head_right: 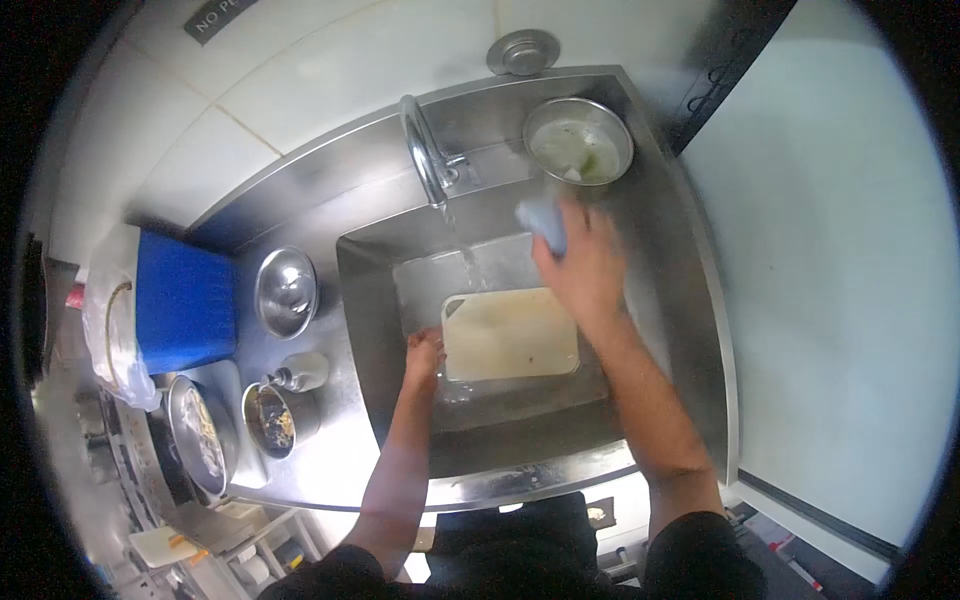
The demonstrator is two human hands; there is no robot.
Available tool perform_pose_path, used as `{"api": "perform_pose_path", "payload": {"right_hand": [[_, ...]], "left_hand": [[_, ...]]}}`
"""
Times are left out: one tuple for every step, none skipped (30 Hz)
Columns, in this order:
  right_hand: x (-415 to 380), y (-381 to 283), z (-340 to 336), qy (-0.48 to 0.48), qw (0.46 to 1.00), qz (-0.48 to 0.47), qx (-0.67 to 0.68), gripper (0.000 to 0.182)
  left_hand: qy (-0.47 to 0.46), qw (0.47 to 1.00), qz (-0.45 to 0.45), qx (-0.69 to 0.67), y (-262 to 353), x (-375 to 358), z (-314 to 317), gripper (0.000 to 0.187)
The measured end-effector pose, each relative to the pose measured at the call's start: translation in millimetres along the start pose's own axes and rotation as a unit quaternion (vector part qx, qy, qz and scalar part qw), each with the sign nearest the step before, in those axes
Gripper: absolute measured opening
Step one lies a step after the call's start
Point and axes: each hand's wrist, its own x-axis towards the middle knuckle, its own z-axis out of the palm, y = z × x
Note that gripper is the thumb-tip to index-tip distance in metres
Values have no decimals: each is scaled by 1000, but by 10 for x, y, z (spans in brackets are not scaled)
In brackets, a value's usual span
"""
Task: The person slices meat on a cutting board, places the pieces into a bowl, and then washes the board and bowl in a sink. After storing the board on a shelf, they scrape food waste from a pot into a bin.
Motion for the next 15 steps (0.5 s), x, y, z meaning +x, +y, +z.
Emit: {"api": "perform_pose_path", "payload": {"right_hand": [[269,20,-73,13,999,-9,-27,52],[521,56,-75,25,998,-20,-54,51],[775,128,-11,1,996,0,-89,50],[1025,202,67,-26,992,19,-123,49],[1253,253,137,-80,983,37,-160,47],[1444,296,220,-134,970,55,-195,46],[1591,340,318,-181,959,63,-211,46],[1720,379,410,-228,945,72,-225,45],[1787,421,485,-274,928,83,-238,45],[1821,442,533,-279,927,99,-232,45],[1849,443,552,-284,925,117,-225,45],[1858,447,555,-289,922,135,-219,46],[1846,491,530,-260,929,135,-228,47],[1844,521,506,-230,934,134,-237,48],[1771,415,349,-182,949,119,-230,50]], "left_hand": [[1,997,-24,72,-189,238,76,54],[3,989,-47,142,-347,433,140,61],[2,978,-29,205,-496,566,165,67],[3,964,-12,265,-658,653,151,73],[6,946,3,325,-860,744,132,79],[28,929,29,368,-1118,886,115,80],[50,908,54,412,-1389,1027,85,81],[72,883,78,457,-1561,1096,49,82],[59,873,74,479,-1494,1005,44,83],[46,860,70,503,-1288,834,74,83],[33,847,65,526,-1125,715,101,83],[24,860,36,509,-1097,696,100,83],[15,872,8,490,-1078,684,98,82],[7,884,-19,468,-1039,692,99,81],[-16,896,-46,440,-964,684,90,83]]}}
